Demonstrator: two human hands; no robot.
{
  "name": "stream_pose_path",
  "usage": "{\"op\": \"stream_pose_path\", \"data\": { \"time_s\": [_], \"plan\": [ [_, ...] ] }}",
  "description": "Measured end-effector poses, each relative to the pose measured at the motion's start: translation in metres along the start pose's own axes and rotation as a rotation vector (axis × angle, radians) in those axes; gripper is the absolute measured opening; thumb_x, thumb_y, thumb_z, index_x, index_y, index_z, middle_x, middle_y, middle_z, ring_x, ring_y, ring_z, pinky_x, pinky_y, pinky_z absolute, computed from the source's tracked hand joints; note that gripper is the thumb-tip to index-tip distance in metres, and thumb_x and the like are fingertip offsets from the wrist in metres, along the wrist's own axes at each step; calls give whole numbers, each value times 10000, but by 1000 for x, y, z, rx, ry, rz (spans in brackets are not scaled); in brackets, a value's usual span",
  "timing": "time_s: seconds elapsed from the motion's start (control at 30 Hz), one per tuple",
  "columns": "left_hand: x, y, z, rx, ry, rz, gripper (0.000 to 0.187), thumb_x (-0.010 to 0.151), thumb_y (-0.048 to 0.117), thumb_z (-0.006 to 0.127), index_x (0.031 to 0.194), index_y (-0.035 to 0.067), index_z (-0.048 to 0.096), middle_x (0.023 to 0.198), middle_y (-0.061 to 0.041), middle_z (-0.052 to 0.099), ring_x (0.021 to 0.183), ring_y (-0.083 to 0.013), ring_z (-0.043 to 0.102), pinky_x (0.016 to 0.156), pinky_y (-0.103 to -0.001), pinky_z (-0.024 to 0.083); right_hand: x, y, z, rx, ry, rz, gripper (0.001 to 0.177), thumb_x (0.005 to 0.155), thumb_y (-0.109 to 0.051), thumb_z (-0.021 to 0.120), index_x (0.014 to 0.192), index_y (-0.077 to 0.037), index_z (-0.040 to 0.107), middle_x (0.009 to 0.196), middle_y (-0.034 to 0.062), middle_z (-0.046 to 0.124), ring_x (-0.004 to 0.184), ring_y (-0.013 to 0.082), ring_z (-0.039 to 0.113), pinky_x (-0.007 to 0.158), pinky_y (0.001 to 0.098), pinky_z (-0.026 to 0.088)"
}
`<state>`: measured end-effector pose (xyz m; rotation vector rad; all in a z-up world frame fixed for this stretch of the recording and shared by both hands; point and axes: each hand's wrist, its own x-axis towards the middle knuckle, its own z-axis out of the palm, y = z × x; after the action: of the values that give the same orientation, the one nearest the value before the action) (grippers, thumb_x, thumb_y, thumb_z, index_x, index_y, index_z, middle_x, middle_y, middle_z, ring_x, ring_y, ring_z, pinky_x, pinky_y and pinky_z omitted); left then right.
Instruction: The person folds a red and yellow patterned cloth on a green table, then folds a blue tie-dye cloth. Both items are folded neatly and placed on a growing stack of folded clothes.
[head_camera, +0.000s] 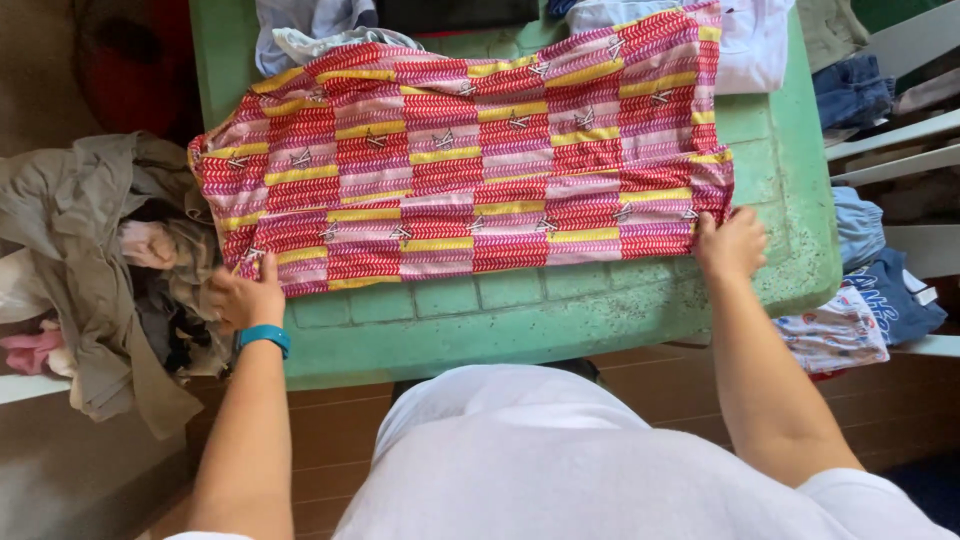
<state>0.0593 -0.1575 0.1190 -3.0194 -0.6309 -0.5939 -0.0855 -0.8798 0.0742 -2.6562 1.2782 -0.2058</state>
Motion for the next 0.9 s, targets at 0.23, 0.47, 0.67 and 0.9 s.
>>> {"op": "stream_pose_path", "data": {
  "time_s": [0.23, 0.47, 0.67, 0.9],
  "plan": [
    [-1, -52, 4, -342, -140, -185, 312, 1090, 221, 664, 1242, 17, 484, 1248, -291, 542, 1120, -468, 594, 918, -556, 494, 23, 31, -32, 166, -179, -11, 424, 1047, -376, 623, 1229, 5, 658, 1081, 297, 695, 1010, 489, 662, 895, 563, 504],
    [-28, -78, -29, -317, -211, -71, 275, 1006, 54, 697, 1180, 24, 486, 1253, -264, 551, 1110, -474, 593, 923, -561, 503, 9, 116, -72, 137, -320, -95, 411, 1036, -356, 668, 1117, 44, 722, 1013, 304, 713, 980, 445, 689, 888, 530, 519],
    [-83, 20, -51, -123, -157, 86, 554, 803, 37, 751, 1284, 41, 476, 1498, -241, 346, 1406, -439, 358, 1115, -661, 331, -60, 33, -58, 84, 162, -383, 457, 907, -157, 741, 1317, -2, 613, 1254, 232, 618, 1180, 415, 560, 1022, 514, 423],
    [-123, 49, -27, -227, -434, 405, 684, 1031, 558, 446, 1627, 245, 330, 1718, -148, 180, 1562, -438, 86, 1223, -674, 82, -110, -56, -53, 107, -220, -655, 605, 1061, -428, 420, 1600, -163, 346, 1677, 144, 255, 1553, 327, 180, 1254, 499, 107]
  ]
}}
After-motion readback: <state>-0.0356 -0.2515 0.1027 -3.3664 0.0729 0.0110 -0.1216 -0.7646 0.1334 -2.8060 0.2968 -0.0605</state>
